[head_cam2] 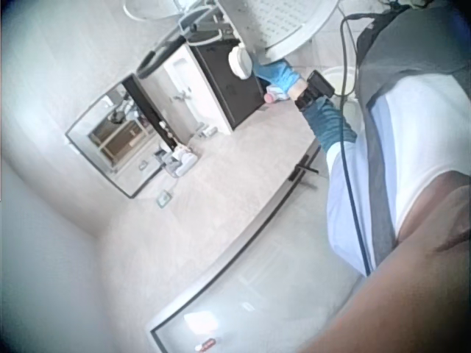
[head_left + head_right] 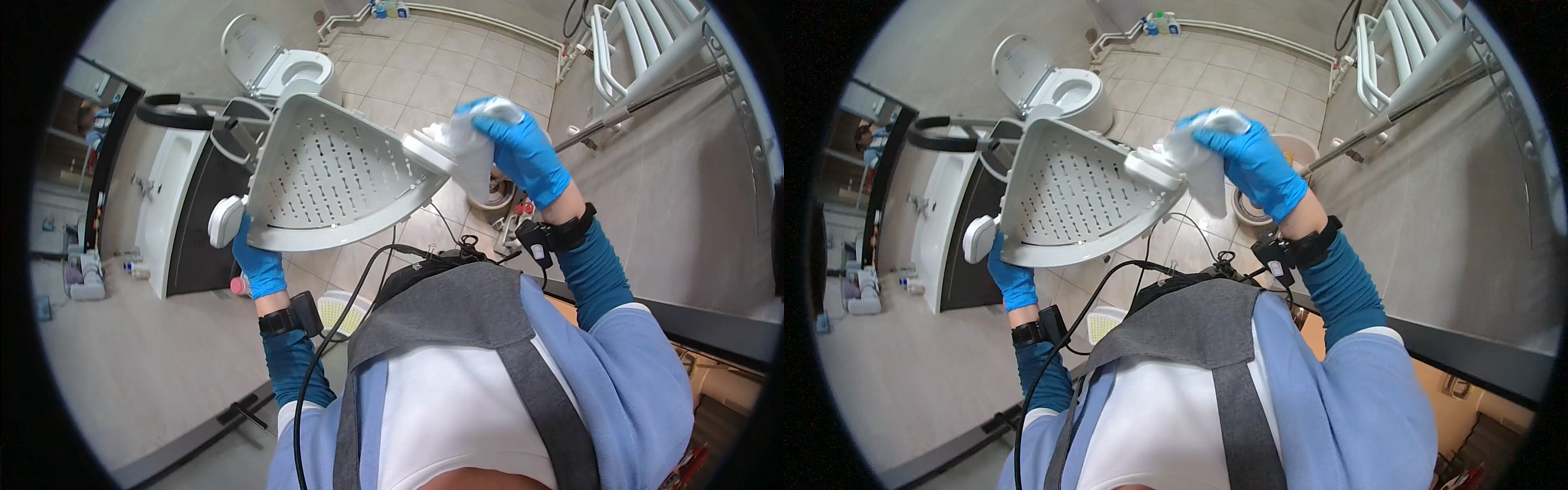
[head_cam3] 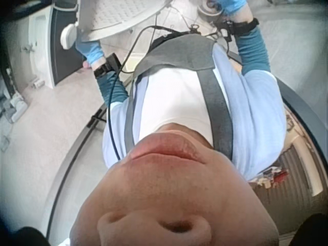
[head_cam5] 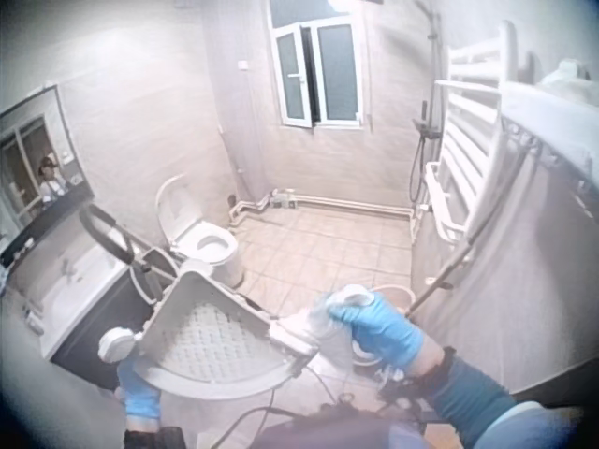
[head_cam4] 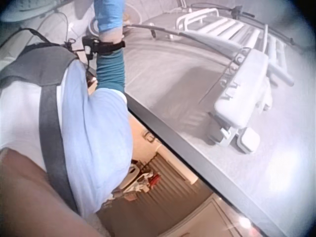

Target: The person assembles a white triangular shower shelf by attaching suction cups, then wipes the wall and the shelf with a paper towel. They mount the shelf to the tiled wall, wipe it again, and later handle a black handheld device near the sink.

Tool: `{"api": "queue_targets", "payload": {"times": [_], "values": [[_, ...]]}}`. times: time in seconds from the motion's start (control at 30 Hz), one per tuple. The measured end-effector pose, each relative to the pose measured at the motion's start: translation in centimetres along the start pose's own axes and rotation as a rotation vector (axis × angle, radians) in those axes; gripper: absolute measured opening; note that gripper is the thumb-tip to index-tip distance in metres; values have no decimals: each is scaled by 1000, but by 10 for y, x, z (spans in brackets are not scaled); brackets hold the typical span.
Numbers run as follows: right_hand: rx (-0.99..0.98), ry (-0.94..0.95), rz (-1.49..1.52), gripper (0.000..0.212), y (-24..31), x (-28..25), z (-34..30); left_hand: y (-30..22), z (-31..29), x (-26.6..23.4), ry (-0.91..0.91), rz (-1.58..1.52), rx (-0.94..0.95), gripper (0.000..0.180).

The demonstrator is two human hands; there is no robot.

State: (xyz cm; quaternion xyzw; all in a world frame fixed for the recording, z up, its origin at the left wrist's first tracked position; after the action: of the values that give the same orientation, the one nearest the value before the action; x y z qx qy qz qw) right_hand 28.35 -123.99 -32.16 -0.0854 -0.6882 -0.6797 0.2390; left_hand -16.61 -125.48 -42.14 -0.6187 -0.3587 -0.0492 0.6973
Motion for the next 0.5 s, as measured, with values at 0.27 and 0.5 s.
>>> {"api": "queue_targets", "payload": {"times": [0.27,0.5], "values": [[-290,27,-430,36,34,2,49,34,68,70,66,229,53,34],[-301,-106,-768,49,42,-25,85,92,146,148,204,-35,-134,41]]}}
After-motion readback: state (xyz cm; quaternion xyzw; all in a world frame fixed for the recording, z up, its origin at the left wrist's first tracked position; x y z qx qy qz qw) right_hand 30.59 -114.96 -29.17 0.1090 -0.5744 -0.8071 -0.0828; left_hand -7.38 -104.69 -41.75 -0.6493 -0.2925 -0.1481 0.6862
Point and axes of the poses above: each hand's wrist, its own z-axis towards the middle knuckle, its own x-axis out of the palm, y = z × x, the point moved 2 cm from there along z, towards the middle knuckle, and after that the axes turned 3 degrees about x, right-handed, at the moved point
